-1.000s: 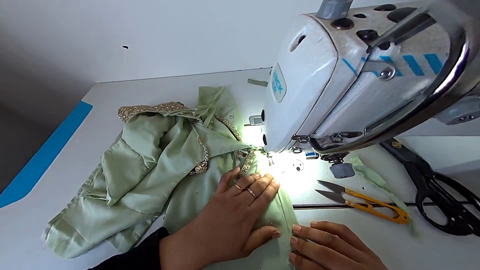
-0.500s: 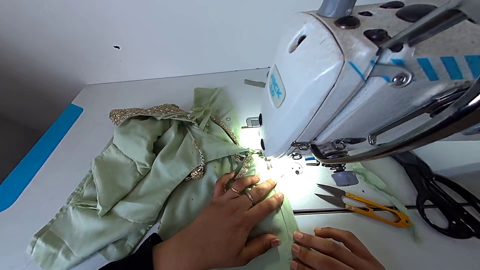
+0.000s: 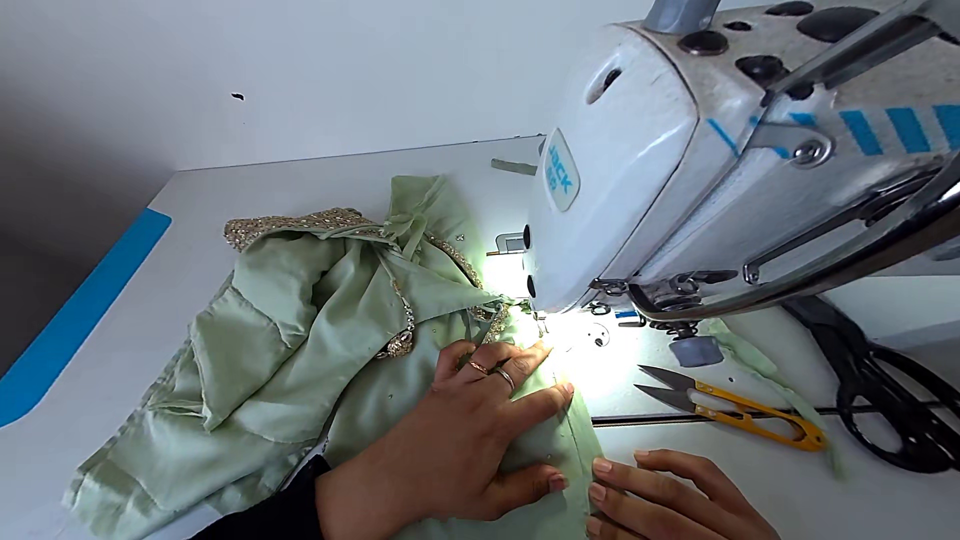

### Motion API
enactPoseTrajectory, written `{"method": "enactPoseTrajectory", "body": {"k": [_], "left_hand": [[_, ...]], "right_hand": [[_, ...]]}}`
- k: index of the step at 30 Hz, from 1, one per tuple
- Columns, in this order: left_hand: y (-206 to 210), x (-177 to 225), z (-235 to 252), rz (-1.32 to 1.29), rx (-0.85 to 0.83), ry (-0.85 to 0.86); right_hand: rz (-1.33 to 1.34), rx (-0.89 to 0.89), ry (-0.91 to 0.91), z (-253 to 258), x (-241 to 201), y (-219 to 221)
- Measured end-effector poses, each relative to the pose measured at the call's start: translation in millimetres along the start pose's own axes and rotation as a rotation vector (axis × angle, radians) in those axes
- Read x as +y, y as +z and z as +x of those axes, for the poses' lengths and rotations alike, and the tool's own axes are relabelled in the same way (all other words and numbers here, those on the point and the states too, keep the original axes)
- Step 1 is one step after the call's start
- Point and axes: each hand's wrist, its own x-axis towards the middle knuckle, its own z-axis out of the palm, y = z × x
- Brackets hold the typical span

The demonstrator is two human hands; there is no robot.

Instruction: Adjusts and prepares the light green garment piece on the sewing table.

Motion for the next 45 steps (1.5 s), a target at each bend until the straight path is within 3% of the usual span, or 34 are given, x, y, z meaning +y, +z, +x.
{"method": "enactPoseTrajectory", "body": {"k": [16, 27, 36, 40, 45], "left_hand": [[0.6, -7.4, 4.8, 0.003, -0.017, 0.018], [-3.5, -37.7, 13.4, 0.026, 0.009, 0.108], [-11.5, -64.6, 28.3, 0.052, 0.008, 0.186], [-19.0, -38.8, 19.5, 0.122, 0.009, 0.155], [-9.3, 12.7, -7.2, 0.013, -0.050, 0.111]], "right_hand": [[-0.039, -0.001, 0.010, -0.2, -0.8, 1.1], [-0.076, -0.081, 0.056, 11.6, -1.0, 0.1], [-0.146, -0.026, 0.078, 25.4, 4.6, 11.5], [-0.159, -0.009, 0.077, 22.6, 3.0, 10.9], [-0.092, 0.019, 0.015, 12.5, 0.3, 5.4]]}}
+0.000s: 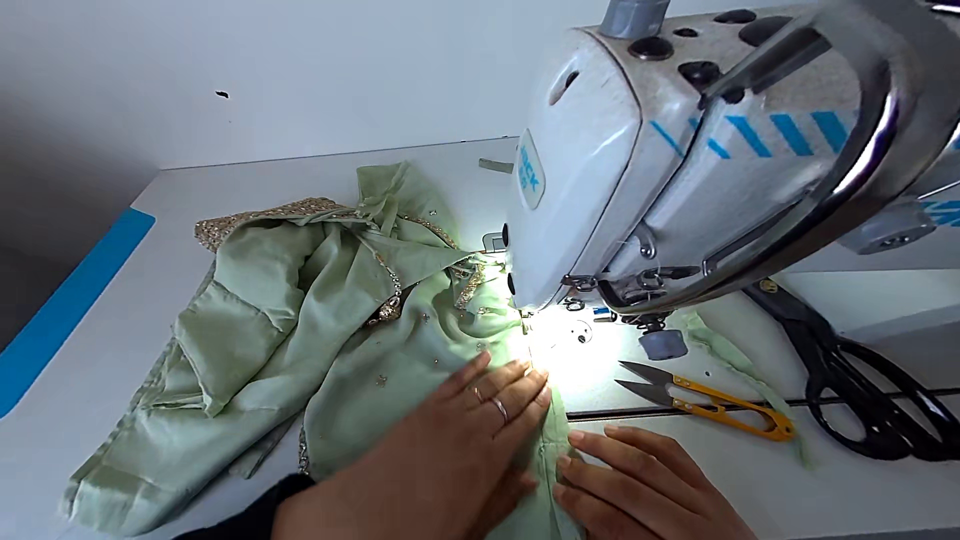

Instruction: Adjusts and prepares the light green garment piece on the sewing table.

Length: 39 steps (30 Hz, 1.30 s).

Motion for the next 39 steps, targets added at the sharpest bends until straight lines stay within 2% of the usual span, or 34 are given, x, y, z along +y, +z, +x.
{"method": "enactPoseTrajectory", "body": {"k": [8, 21, 33, 36, 39], "left_hand": [[13.9, 1.8, -24.0, -0.104, 0.021, -0.009], [11.1, -17.0, 2.3, -0.111, 0.004, -0.070], [5.8, -55.3, 14.1, -0.050, 0.026, -0.039], [2.2, -52.6, 13.2, -0.020, 0.015, -0.019], [-2.8, -33.9, 9.5, 0.022, 0.041, -0.013]], "right_hand": [[0.031, -0.065, -0.012, -8.0, -6.8, -5.6], [-0.124, -0.093, 0.053, 4.3, 8.9, -8.4], [-0.217, -0.028, 0.077, 21.7, 22.9, 4.6], [-0.201, -0.008, 0.083, 20.4, 23.2, 4.9], [-0.180, 0.060, 0.085, 19.4, 23.4, 3.3]]}}
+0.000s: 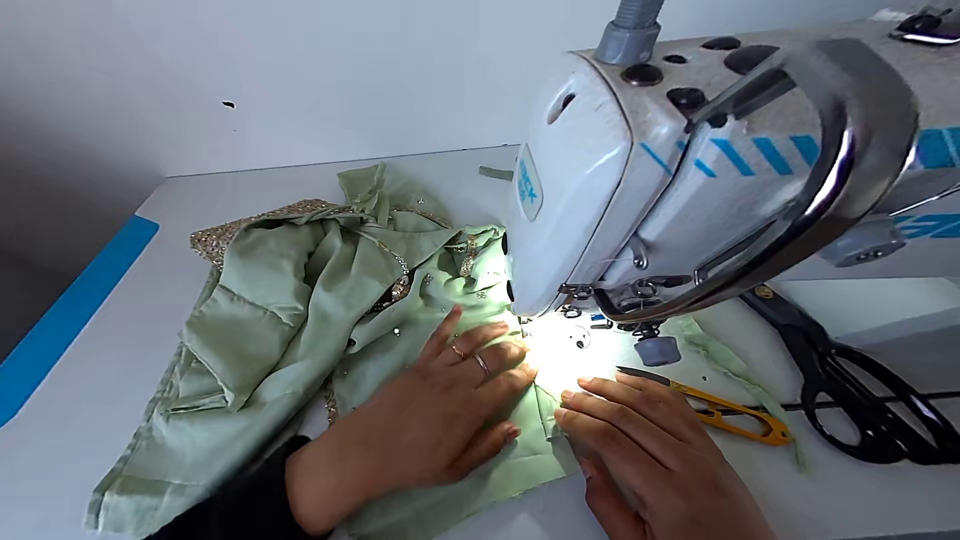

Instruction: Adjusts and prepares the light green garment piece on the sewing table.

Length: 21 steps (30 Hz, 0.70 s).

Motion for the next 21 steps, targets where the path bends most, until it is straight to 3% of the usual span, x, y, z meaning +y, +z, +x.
{"method": "enactPoseTrajectory", "body": {"k": [6, 21], "left_hand": [[15.7, 42.5, -15.5, -0.099, 0.057, -0.088], [11.9, 29.7, -21.6, -0.173, 0.010, -0.030]], "right_hand": [[0.012, 0.031, -0.024, -2.4, 1.0, 1.4], [-0.033, 0.007, 0.006, -2.5, 0.6, -0.7]]}}
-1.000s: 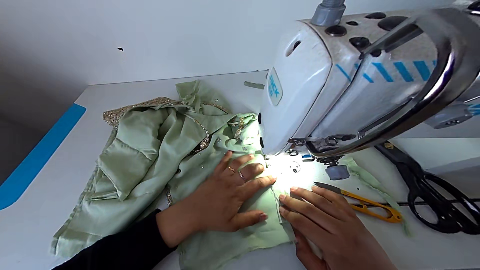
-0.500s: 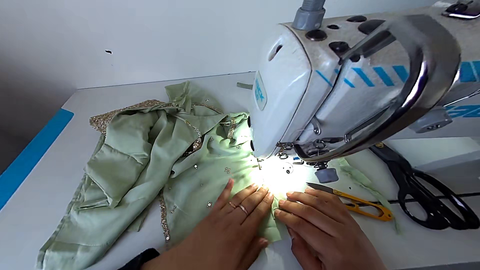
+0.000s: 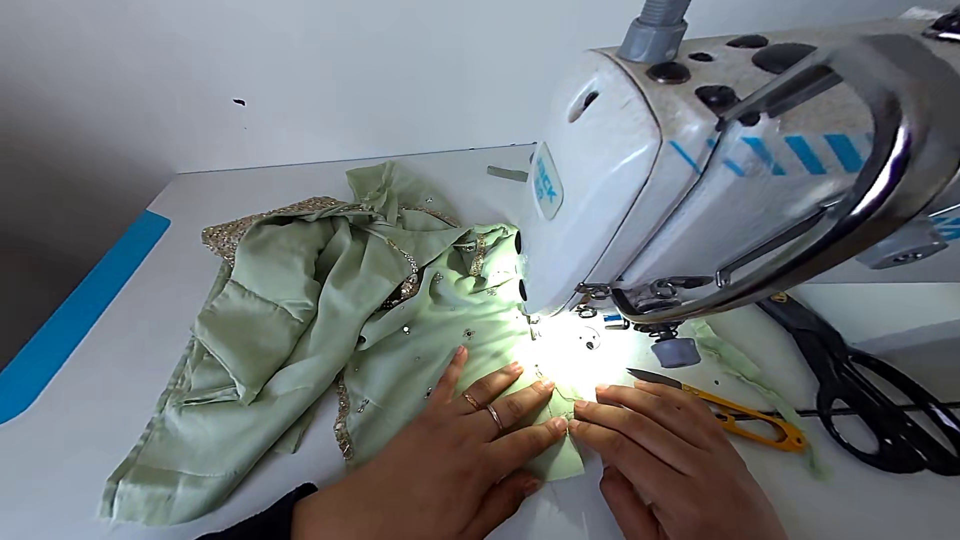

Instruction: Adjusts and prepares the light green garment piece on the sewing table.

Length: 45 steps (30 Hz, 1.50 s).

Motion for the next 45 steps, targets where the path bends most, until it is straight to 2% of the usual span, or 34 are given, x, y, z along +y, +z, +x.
{"method": "enactPoseTrajectory", "body": {"k": [11, 20, 26, 31, 38, 45], "left_hand": [[-6.3, -35.7, 19.9, 0.042, -0.016, 0.041], [-18.1, -61.4, 37.9, 0.015, -0.010, 0.064], [-27.2, -88.3, 50.0, 0.000, 0.007, 0.229], [-30.2, -106.1, 56.5, -0.116, 0.073, 0.275], [-32.1, -102.2, 56.5, -0.152, 0.198, 0.217], [-28.6, -100.2, 57.2, 0.004, 0.273, 0.128]], "right_hand": [[-0.142, -0.101, 0.097, 7.2, -4.7, 3.8], [-0.230, -0.071, 0.127, 22.1, 1.3, 12.7], [-0.250, -0.105, 0.163, 32.2, 2.6, 16.7], [-0.249, -0.104, 0.201, 34.2, 2.7, 21.6], [-0.255, 0.016, 0.206, 20.5, -1.9, 20.8], [-0.226, 0.044, 0.237, 1.0, -14.6, 4.1]]}}
